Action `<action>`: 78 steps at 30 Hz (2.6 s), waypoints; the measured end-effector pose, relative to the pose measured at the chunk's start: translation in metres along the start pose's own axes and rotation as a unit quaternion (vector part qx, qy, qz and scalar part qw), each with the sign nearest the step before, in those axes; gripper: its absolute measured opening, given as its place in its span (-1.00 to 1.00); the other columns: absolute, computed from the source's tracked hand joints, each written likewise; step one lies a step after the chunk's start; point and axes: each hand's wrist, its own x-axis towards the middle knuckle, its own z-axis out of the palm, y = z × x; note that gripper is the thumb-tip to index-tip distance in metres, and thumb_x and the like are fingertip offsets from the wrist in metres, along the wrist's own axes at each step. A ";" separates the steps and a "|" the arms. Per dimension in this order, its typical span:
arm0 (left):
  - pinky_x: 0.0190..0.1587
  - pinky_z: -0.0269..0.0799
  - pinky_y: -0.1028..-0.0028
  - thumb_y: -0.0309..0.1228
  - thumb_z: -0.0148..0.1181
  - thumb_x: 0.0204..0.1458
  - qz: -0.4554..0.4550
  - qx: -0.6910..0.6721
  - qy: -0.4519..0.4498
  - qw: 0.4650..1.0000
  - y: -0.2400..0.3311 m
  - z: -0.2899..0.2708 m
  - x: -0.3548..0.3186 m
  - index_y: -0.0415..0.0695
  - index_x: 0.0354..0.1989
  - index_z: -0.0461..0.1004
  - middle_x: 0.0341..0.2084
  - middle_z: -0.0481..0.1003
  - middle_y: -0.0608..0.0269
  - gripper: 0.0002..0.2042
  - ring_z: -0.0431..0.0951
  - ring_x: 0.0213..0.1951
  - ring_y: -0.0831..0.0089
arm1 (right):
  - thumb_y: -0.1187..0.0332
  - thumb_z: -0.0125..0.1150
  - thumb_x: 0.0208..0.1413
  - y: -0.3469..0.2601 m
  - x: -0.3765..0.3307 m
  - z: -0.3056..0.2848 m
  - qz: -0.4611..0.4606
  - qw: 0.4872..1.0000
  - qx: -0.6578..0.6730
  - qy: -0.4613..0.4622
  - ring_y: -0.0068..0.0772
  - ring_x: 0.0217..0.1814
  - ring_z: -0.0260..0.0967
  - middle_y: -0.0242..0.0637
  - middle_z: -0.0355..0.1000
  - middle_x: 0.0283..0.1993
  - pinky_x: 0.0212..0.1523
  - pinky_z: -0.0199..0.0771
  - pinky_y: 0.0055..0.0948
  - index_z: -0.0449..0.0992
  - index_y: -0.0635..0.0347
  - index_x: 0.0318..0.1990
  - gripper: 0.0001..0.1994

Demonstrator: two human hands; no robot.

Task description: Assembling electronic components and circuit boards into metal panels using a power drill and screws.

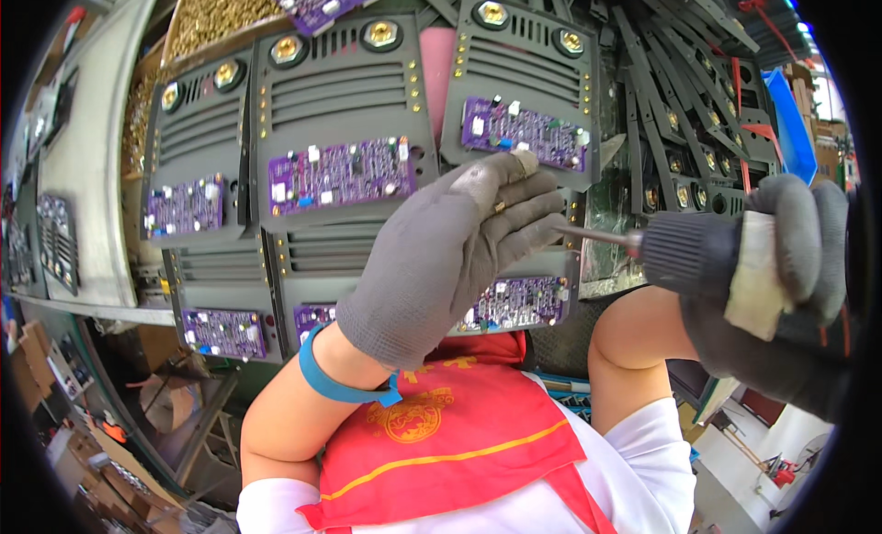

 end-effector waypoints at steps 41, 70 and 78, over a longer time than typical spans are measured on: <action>-0.15 0.54 0.40 -0.32 0.08 0.19 0.085 0.478 0.127 0.865 0.013 0.028 0.024 -0.32 0.04 0.32 -0.16 0.47 -0.03 -0.65 0.57 -0.16 0.30 | 0.00 0.14 -0.06 0.053 0.026 -0.028 -0.082 0.955 -0.105 0.265 -0.51 -0.42 0.15 -0.32 0.29 -0.39 -0.38 0.14 -0.51 0.42 0.29 -0.31 -0.56; 0.14 0.26 0.17 -0.29 0.28 -0.12 0.187 0.890 -0.098 0.404 0.014 0.011 0.087 -0.13 0.07 0.38 -0.02 0.46 0.13 -0.48 0.42 0.05 0.12 | 0.31 -0.10 0.26 0.006 -0.013 -0.117 0.232 0.963 -0.034 0.131 0.14 -0.07 0.38 0.19 0.42 -0.17 0.08 0.26 0.13 0.34 0.28 -0.11 -0.79; 0.11 0.30 0.20 -0.34 0.27 -0.12 0.203 0.878 -0.110 0.420 0.011 0.011 0.089 -0.14 0.07 0.38 -0.04 0.47 0.10 -0.50 0.42 0.05 0.08 | 0.15 -0.05 0.19 0.037 -0.028 -0.120 0.219 0.955 -0.071 0.188 -0.03 -0.22 0.30 0.03 0.34 -0.30 -0.09 0.24 -0.03 0.33 0.29 -0.16 -0.67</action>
